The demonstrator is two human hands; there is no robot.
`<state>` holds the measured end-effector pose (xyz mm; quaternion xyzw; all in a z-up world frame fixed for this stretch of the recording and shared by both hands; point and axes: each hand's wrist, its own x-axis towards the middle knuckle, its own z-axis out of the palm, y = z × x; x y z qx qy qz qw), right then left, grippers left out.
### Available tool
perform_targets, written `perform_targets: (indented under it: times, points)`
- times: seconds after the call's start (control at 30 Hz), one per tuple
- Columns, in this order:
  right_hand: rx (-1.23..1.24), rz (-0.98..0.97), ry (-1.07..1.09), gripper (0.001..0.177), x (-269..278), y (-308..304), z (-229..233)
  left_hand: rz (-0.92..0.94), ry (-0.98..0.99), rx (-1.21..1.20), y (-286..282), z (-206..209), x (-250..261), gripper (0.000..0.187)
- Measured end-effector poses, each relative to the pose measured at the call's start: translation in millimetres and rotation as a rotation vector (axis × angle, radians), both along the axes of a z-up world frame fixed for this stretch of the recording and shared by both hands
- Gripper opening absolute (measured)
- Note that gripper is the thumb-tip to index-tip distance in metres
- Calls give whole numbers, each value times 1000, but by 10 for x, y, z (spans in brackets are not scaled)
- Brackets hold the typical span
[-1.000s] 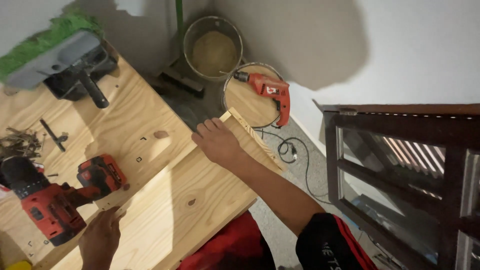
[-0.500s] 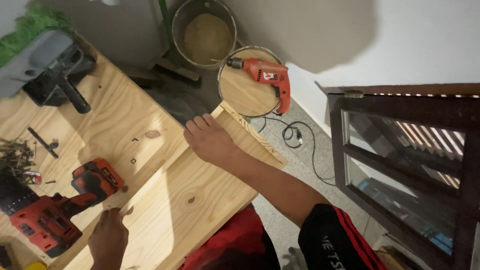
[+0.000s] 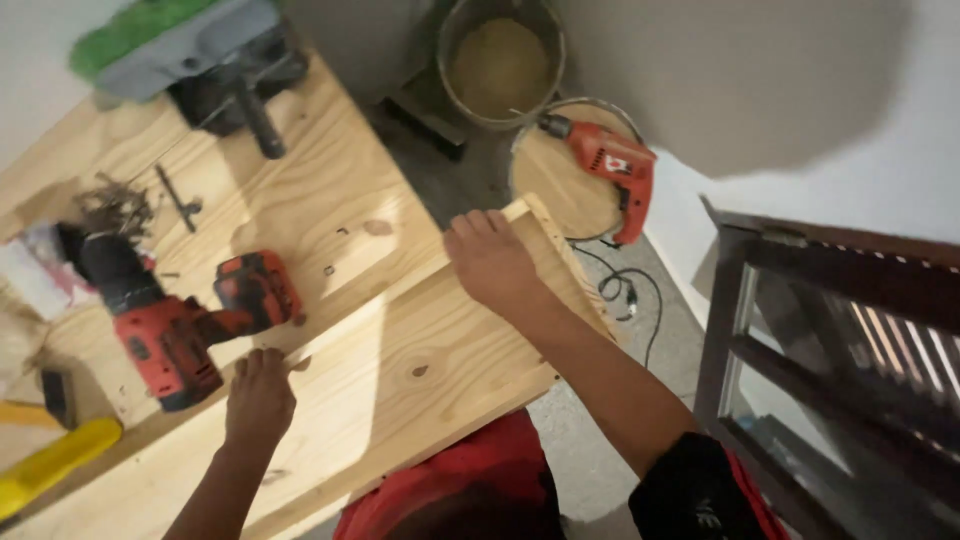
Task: Assembling wooden boards into a structure using wood glue, a power drill, and screws.
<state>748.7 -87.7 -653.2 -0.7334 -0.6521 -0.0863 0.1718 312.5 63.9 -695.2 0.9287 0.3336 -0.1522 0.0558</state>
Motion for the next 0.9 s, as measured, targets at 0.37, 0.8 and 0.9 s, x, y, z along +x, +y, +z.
perform_targets:
  times: [0.37,0.8,0.9]
  points:
    - [-311,60,127,13,-34,-40,-366,36,-171,79,-223,256,727,53]
    - [-430,49,151,28,51,5,-342,-287,-288,-152,-374,-329,2365,26]
    - [-186,-106,428,42,429,-51,12,-255,-281,-175,-434,-519,2336,23]
